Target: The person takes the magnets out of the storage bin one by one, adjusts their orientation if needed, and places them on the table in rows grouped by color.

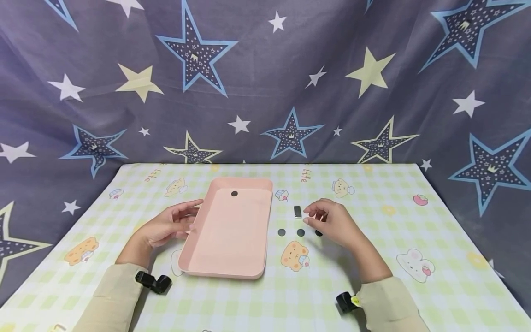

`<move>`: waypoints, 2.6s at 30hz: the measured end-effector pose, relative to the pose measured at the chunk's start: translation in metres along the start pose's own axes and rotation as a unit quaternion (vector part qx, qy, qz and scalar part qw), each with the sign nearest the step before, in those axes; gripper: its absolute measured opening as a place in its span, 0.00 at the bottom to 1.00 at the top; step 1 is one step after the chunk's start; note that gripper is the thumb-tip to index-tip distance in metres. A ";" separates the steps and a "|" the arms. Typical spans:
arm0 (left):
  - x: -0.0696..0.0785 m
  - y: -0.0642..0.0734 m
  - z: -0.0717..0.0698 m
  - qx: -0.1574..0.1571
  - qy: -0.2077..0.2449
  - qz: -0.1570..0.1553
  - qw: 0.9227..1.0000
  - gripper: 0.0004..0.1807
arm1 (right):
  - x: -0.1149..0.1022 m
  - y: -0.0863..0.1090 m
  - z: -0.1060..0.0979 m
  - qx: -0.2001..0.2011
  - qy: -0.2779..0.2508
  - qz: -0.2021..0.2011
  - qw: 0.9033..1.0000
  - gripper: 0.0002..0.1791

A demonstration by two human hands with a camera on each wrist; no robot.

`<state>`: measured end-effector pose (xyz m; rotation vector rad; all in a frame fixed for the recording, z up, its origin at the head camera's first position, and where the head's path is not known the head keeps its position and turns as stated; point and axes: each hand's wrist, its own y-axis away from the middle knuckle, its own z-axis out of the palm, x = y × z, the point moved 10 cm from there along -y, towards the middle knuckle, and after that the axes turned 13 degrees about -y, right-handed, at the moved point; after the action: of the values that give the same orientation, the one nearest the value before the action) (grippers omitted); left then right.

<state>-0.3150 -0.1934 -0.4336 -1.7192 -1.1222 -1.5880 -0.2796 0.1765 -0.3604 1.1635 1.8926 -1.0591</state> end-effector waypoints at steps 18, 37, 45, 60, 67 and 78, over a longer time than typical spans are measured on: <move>-0.001 0.000 -0.001 0.005 -0.002 -0.002 1.000 0.41 | -0.017 -0.023 0.013 -0.023 -0.006 -0.018 1.000 0.06; -0.002 0.000 -0.001 0.003 -0.001 -0.004 1.000 0.40 | -0.043 -0.050 0.029 -0.059 -0.004 -0.042 0.997 0.08; -0.002 0.001 -0.001 0.008 -0.003 -0.005 1.000 0.41 | -0.054 -0.061 0.039 -0.074 -0.018 -0.043 0.996 0.06; -0.001 0.001 -0.001 0.010 -0.005 -0.006 1.000 0.41 | -0.077 -0.080 0.066 -0.099 -0.001 -0.066 0.993 0.07; -0.002 0.000 -0.002 0.013 -0.007 -0.006 1.000 0.41 | -0.080 -0.090 0.079 -0.120 0.000 -0.062 0.991 0.09; -0.002 0.000 -0.002 0.013 -0.007 -0.005 1.000 0.41 | -0.074 -0.106 0.099 -0.129 -0.020 -0.045 0.990 0.09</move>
<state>-0.3158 -0.1959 -0.4356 -1.7134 -1.1553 -1.5633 -0.3365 0.0319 -0.3120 0.9113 1.9974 -0.8478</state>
